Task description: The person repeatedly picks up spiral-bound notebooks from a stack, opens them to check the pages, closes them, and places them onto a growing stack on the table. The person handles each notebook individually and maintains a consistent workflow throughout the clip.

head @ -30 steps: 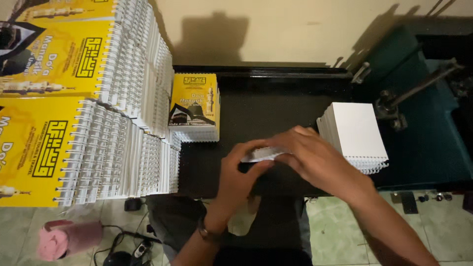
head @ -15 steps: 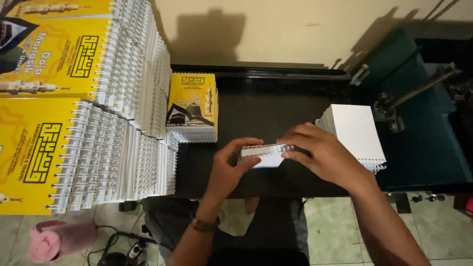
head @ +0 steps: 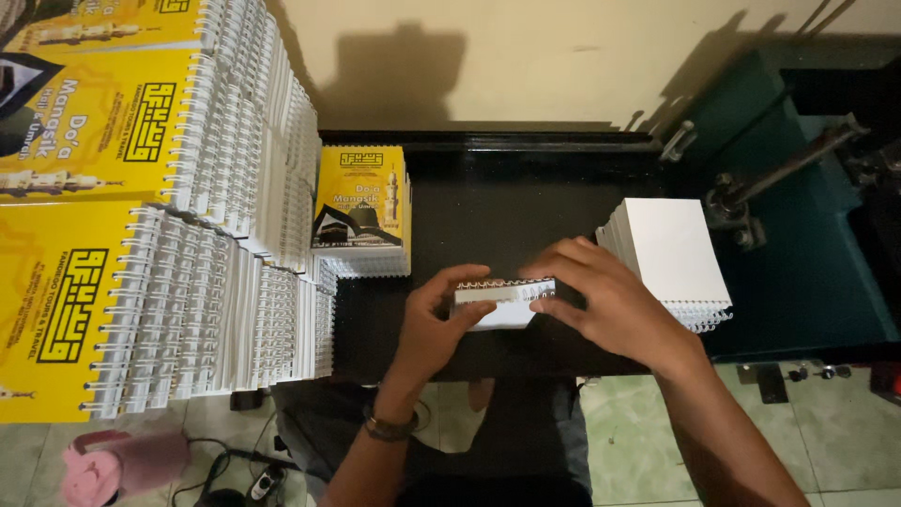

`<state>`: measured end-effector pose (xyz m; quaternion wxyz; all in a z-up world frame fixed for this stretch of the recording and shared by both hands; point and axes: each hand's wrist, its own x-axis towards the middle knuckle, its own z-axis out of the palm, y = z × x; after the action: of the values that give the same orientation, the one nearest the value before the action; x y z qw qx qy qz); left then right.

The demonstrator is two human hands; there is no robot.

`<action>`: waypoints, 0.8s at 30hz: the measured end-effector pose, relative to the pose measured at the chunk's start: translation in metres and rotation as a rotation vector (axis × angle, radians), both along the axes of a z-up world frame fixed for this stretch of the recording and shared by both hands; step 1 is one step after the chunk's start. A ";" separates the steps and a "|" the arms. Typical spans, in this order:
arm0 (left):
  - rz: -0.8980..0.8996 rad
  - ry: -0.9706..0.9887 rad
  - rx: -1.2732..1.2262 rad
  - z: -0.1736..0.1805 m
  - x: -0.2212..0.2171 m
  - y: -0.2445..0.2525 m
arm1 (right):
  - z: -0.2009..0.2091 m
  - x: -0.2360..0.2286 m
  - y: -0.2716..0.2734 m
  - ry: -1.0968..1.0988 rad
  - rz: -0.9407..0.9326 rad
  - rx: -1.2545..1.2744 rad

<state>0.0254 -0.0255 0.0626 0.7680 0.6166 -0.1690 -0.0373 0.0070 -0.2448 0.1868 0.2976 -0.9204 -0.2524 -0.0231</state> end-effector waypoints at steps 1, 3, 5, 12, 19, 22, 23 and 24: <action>0.003 -0.010 0.003 -0.006 0.001 -0.001 | 0.002 -0.001 0.002 -0.012 0.015 -0.025; 0.016 0.005 0.016 0.003 -0.002 -0.002 | -0.006 -0.001 0.008 -0.056 0.026 -0.036; 0.033 0.020 0.030 0.005 -0.005 -0.002 | -0.012 0.000 0.011 -0.100 0.040 -0.046; 0.056 0.261 0.245 -0.027 -0.019 -0.007 | -0.017 0.024 0.006 -0.012 -0.188 -0.002; 0.167 0.337 0.337 -0.045 -0.019 -0.015 | -0.132 0.097 -0.021 0.148 -0.468 0.169; 0.241 0.268 0.992 -0.035 -0.015 -0.018 | -0.164 0.108 -0.018 0.242 -0.549 0.169; 0.236 0.270 0.992 -0.031 -0.018 -0.019 | -0.161 0.101 -0.017 0.245 -0.552 0.167; 0.277 0.172 1.038 -0.028 -0.021 -0.020 | -0.158 0.093 -0.016 0.216 -0.569 0.165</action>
<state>0.0049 -0.0453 0.0346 0.3713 0.9261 0.0180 -0.0647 0.1002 -0.2603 0.0284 0.3781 -0.9239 0.0511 -0.0281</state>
